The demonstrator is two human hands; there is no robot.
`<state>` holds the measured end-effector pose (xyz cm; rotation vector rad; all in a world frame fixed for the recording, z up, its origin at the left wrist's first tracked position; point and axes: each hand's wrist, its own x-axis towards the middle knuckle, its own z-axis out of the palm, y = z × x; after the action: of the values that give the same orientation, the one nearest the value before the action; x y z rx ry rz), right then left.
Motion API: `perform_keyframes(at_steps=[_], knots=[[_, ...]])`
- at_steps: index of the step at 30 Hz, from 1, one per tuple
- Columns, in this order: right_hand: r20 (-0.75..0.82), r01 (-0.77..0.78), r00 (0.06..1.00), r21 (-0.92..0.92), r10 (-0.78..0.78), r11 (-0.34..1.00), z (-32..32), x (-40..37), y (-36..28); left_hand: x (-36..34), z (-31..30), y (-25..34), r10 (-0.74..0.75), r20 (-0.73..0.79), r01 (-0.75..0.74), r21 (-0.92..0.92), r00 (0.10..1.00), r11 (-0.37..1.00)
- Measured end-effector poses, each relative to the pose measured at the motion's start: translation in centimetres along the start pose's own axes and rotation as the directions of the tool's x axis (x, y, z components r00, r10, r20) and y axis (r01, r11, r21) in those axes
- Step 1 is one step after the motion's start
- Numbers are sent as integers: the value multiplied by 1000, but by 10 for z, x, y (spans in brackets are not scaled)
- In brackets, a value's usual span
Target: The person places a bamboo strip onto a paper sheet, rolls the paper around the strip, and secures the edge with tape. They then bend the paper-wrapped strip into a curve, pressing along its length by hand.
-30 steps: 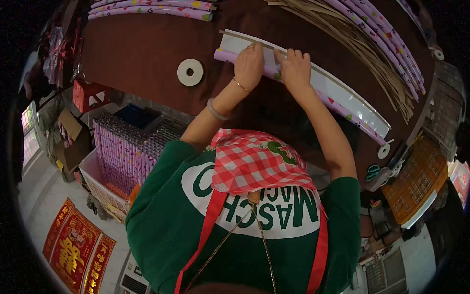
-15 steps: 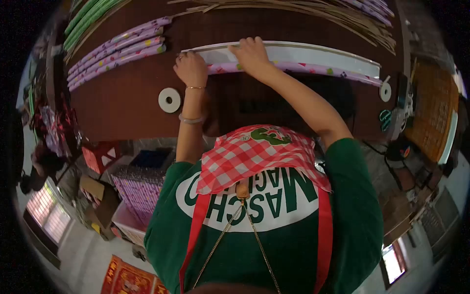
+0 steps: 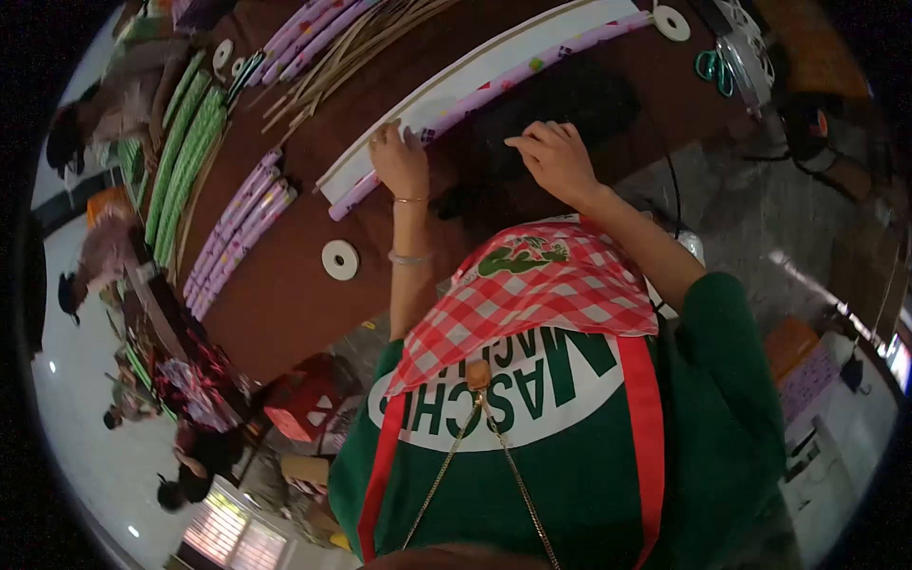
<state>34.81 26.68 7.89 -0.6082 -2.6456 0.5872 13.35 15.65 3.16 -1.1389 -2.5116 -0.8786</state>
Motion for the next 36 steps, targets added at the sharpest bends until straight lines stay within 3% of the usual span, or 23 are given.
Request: perform_keyframes(at_steps=[3,6,8,12,16,21,24,26,30,33,36], knots=[[-47,-142,989,-13,141,990,-14,-29,6,1,28,63,193,39,-180,-223,980,958],[-10,-116,993,103,117,988,-19,-28,14,2,58,101,286,98,-246,-296,953,923],[53,12,998,123,-19,992,-26,-14,23,11,62,120,264,123,-216,-307,957,927],[22,54,998,89,-57,995,-51,12,40,26,80,113,201,216,-112,-365,955,924],[-35,-50,998,178,57,983,-56,20,89,44,93,91,38,328,76,-328,944,942],[-11,-119,992,174,123,977,-73,34,162,58,105,99,-10,390,93,-194,921,977],[-164,-171,971,50,177,984,-88,60,218,66,115,113,-59,426,113,-103,903,988],[-207,-168,958,157,199,973,-99,77,254,71,129,113,-35,377,80,-104,926,991],[-180,-166,972,-55,154,985,-103,108,315,81,133,121,-104,379,130,-44,919,991],[-31,-192,981,-14,192,981,-99,124,341,85,137,122,-169,393,176,19,904,984],[51,-102,993,-21,103,995,-88,143,350,84,134,124,-217,403,218,45,889,975]])
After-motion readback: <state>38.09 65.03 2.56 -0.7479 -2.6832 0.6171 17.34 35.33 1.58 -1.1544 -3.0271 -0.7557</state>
